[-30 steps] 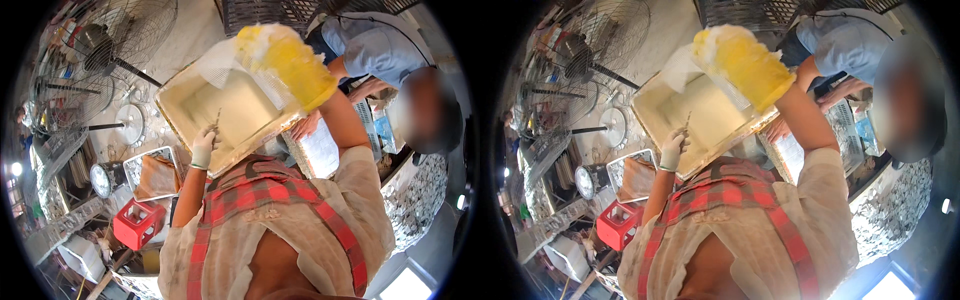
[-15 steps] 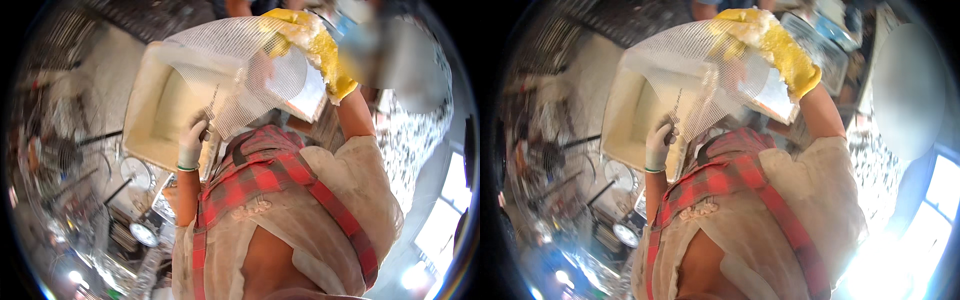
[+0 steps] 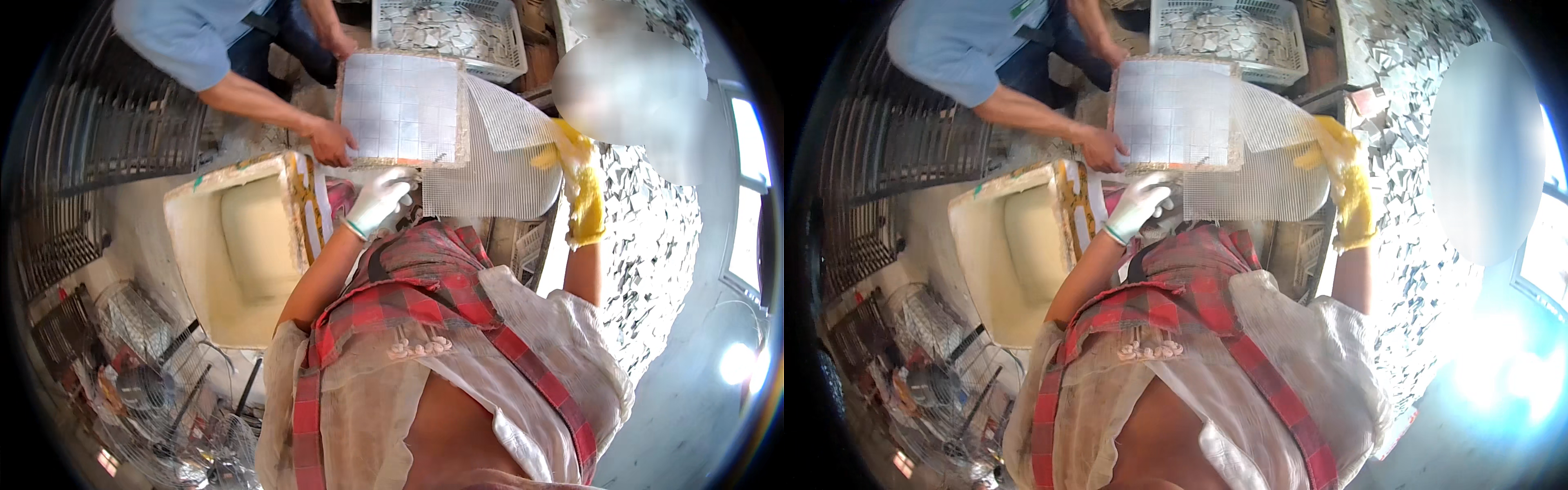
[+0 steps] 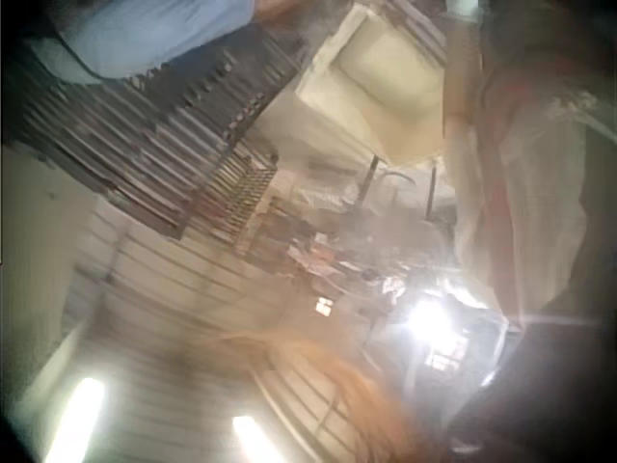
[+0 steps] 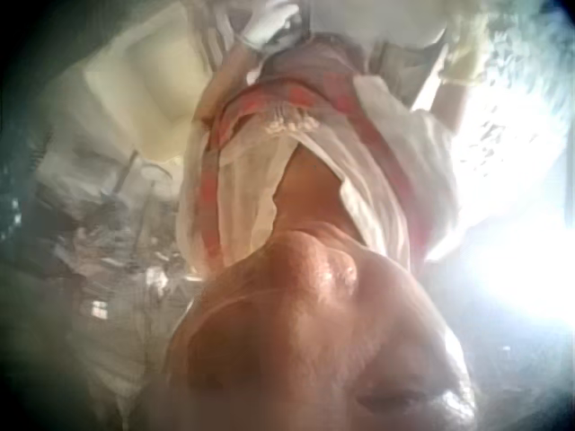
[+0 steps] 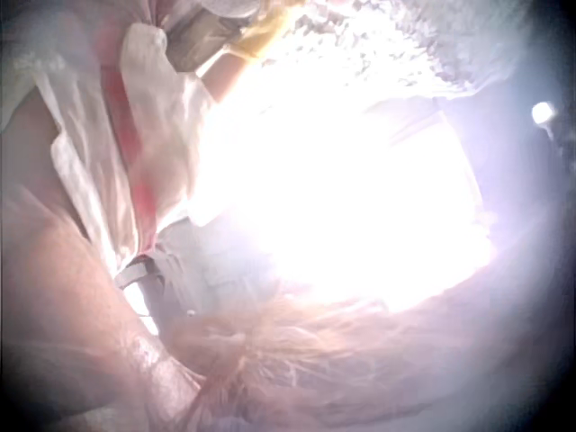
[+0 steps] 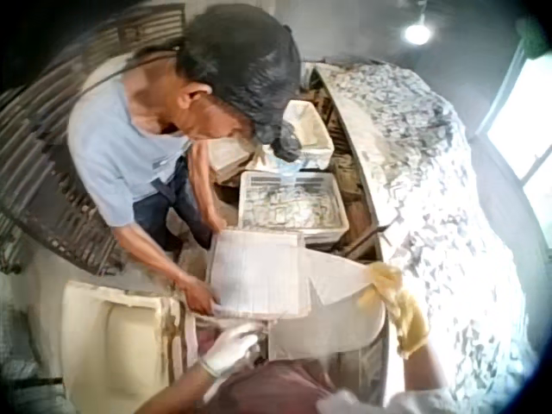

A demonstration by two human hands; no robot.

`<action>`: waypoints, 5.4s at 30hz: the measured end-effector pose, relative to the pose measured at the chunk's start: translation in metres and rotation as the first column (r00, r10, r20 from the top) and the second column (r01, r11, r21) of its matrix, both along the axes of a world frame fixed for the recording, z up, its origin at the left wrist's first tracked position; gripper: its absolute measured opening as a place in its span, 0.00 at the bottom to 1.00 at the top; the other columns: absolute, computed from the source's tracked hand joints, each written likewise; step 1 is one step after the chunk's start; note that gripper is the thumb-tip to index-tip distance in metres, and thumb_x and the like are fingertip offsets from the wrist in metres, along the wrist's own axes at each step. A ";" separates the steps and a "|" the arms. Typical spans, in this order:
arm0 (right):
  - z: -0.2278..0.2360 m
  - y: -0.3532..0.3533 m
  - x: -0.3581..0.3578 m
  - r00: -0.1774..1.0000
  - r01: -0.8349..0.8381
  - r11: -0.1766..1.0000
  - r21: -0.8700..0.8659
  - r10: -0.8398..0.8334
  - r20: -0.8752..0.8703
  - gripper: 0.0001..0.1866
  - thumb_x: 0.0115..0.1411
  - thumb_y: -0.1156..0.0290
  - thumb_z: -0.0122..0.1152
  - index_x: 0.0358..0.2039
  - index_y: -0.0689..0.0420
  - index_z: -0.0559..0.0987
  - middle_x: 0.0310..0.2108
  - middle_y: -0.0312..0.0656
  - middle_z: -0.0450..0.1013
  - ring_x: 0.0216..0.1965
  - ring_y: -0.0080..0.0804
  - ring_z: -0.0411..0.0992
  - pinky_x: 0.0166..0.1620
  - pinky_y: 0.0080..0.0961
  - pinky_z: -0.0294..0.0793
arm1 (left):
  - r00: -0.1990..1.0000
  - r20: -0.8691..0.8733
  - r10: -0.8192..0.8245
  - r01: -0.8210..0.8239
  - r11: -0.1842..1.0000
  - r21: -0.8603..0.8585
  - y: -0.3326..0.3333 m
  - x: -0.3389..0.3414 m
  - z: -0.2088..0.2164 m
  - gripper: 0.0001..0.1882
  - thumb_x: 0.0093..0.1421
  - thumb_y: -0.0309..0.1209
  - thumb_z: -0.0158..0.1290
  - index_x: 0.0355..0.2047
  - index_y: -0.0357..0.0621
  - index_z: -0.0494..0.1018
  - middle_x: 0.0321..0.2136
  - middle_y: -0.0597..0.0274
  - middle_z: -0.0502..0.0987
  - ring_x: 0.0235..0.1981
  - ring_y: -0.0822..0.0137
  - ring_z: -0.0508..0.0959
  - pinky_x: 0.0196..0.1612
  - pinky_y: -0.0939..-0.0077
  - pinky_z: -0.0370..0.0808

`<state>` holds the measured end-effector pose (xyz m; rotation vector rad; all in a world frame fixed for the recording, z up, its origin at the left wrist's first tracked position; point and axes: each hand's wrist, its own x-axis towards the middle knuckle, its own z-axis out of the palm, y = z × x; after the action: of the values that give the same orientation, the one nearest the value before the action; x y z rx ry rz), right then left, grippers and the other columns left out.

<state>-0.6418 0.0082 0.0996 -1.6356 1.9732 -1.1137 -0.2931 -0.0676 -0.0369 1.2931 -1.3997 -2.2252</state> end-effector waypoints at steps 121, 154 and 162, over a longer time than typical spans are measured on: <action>-0.207 -0.294 0.007 0.793 0.178 0.591 0.786 0.387 -0.471 0.24 0.55 0.66 0.66 0.54 0.54 0.76 0.54 0.43 0.74 0.57 0.38 0.72 0.58 0.38 0.71 | 0.549 0.831 0.085 0.552 0.710 -0.437 -0.080 0.039 -0.108 0.19 0.61 0.24 0.43 0.52 0.49 0.72 0.48 0.46 0.72 0.48 0.44 0.74 0.48 0.55 0.74; -0.338 -0.195 0.099 0.601 -0.564 0.657 0.501 0.742 -0.297 0.27 0.68 0.53 0.45 0.63 0.52 0.67 0.65 0.46 0.63 0.65 0.41 0.62 0.66 0.43 0.60 | 0.794 0.303 0.526 -0.404 0.831 -0.382 -0.023 0.050 -0.089 0.22 0.64 0.24 0.47 0.59 0.34 0.69 0.38 0.61 0.77 0.32 0.76 0.74 0.38 0.81 0.73; -0.284 -0.340 0.191 0.574 -0.671 0.505 0.544 0.817 -0.050 0.30 0.65 0.47 0.50 0.63 0.47 0.70 0.65 0.43 0.63 0.66 0.42 0.59 0.65 0.46 0.57 | 0.622 0.219 0.752 -0.635 0.648 -0.421 -0.033 0.036 0.031 0.20 0.63 0.20 0.43 0.55 0.31 0.71 0.37 0.62 0.76 0.30 0.76 0.72 0.32 0.83 0.69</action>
<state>-0.4511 -0.3316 -0.1842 -2.1056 1.2001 -0.0123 -0.2572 -0.1004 -0.0061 1.8076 -0.9927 -1.2145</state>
